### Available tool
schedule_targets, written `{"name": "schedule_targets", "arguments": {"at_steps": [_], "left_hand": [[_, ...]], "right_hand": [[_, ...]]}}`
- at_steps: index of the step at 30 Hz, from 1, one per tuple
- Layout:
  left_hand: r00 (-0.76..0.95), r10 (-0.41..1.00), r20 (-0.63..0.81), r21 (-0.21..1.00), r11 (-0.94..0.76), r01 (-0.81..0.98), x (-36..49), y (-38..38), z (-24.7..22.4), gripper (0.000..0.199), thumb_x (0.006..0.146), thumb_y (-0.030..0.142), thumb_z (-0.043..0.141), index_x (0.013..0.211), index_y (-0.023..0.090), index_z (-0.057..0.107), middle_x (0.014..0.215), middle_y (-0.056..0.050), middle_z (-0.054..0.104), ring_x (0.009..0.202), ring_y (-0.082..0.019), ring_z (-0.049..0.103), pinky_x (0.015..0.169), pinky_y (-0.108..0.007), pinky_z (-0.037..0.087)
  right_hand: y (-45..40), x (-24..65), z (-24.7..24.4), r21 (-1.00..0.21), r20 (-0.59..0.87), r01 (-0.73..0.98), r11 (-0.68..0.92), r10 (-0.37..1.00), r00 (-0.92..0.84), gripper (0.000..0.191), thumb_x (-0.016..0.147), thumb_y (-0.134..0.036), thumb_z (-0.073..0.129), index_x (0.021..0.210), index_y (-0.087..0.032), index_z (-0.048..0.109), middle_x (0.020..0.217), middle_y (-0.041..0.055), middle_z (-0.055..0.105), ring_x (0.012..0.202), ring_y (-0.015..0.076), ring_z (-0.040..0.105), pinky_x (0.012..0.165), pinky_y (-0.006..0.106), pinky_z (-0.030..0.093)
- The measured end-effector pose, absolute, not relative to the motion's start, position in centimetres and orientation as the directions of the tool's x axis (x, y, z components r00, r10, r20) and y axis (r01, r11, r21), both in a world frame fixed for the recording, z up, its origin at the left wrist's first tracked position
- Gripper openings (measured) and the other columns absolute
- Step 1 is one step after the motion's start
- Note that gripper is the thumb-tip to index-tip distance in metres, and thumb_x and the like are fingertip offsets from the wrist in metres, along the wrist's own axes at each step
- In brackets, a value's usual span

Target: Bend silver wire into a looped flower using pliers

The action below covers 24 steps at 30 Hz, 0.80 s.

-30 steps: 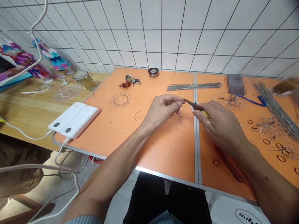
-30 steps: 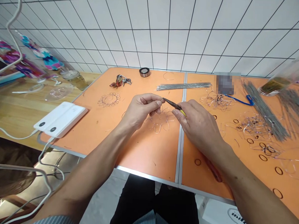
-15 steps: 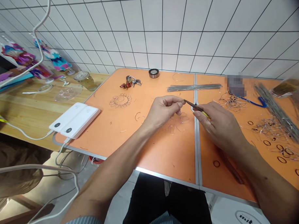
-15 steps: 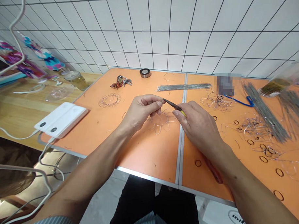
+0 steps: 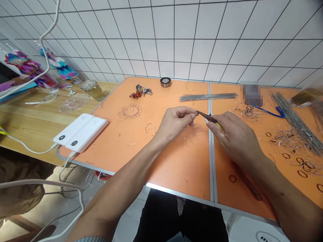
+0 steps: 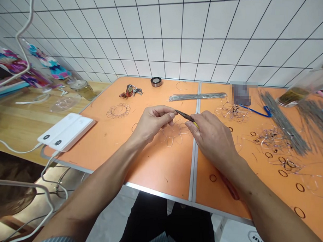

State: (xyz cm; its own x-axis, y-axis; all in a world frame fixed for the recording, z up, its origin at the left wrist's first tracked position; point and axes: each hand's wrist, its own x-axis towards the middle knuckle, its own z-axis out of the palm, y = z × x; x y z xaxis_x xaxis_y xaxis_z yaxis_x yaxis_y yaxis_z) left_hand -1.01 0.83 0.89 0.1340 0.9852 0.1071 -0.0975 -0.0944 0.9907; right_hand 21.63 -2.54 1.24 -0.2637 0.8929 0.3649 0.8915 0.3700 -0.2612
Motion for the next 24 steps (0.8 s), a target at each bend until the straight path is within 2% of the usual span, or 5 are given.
{"name": "schedule_targets", "arguments": {"at_steps": [7, 13, 18, 21, 24], "left_hand": [[0.143, 0.985, 0.1, 0.993, -0.09, -0.075, -0.9, 0.9, 0.5, 0.017, 0.084, 0.035, 0.088, 0.09, 0.018, 0.086, 0.068, -0.001, 0.073, 0.065, -0.012, 0.061, 0.063, -0.027, 0.043], [0.144, 0.988, 0.063, 0.996, -0.054, -0.065, -0.6, 0.8, 0.2, 0.02, 0.087, 0.037, 0.086, 0.089, 0.017, 0.085, 0.068, -0.002, 0.074, 0.06, -0.01, 0.053, 0.06, -0.027, 0.039], [0.147, 0.989, -0.004, 0.991, 0.023, -0.13, -0.5, 0.7, 0.3, 0.02, 0.085, 0.036, 0.087, 0.083, 0.017, 0.081, 0.068, -0.003, 0.074, 0.055, -0.009, 0.048, 0.056, -0.027, 0.036], [0.151, 0.989, -0.005, 0.988, 0.029, -0.155, -0.5, 0.7, 0.2, 0.023, 0.082, 0.038, 0.09, 0.082, 0.017, 0.08, 0.068, -0.003, 0.074, 0.055, -0.009, 0.048, 0.055, -0.026, 0.035], [0.138, 0.99, 0.011, 0.989, 0.01, -0.151, -0.6, 1.0, 0.1, 0.022, 0.083, 0.037, 0.089, 0.084, 0.017, 0.08, 0.067, -0.002, 0.073, 0.054, -0.009, 0.047, 0.055, -0.026, 0.033]], "right_hand": [[-2.6, 21.3, 0.9, -0.174, 0.358, 0.923, 0.344, 0.895, -0.266, 0.038, 0.119, -0.047, 0.05, 0.119, -0.022, 0.08, 0.103, 0.0097, 0.074, 0.096, 0.029, 0.07, 0.069, 0.034, 0.039], [-3.1, 20.7, 0.7, 0.129, 0.477, 0.949, 0.289, 0.82, -0.315, 0.041, 0.122, -0.042, 0.049, 0.11, -0.018, 0.08, 0.092, 0.011, 0.07, 0.085, 0.0247, 0.062, 0.06, 0.034, 0.023], [-3.6, 19.9, 1.0, 0.323, 0.543, 0.916, 0.236, 0.747, -0.384, 0.045, 0.123, -0.036, 0.046, 0.097, -0.019, 0.077, 0.08, 0.0094, 0.063, 0.076, 0.022, 0.051, 0.062, 0.038, 0.02], [-3.6, 19.7, 0.9, 0.323, 0.544, 0.918, 0.233, 0.748, -0.381, 0.042, 0.123, -0.034, 0.046, 0.098, -0.019, 0.077, 0.081, 0.01, 0.064, 0.075, 0.0228, 0.049, 0.064, 0.039, 0.021], [-3.3, 19.9, 0.7, 0.198, 0.531, 0.945, 0.26, 0.782, -0.326, 0.041, 0.122, -0.035, 0.045, 0.109, -0.018, 0.08, 0.091, 0.0135, 0.071, 0.082, 0.0256, 0.057, 0.066, 0.04, 0.026]]}}
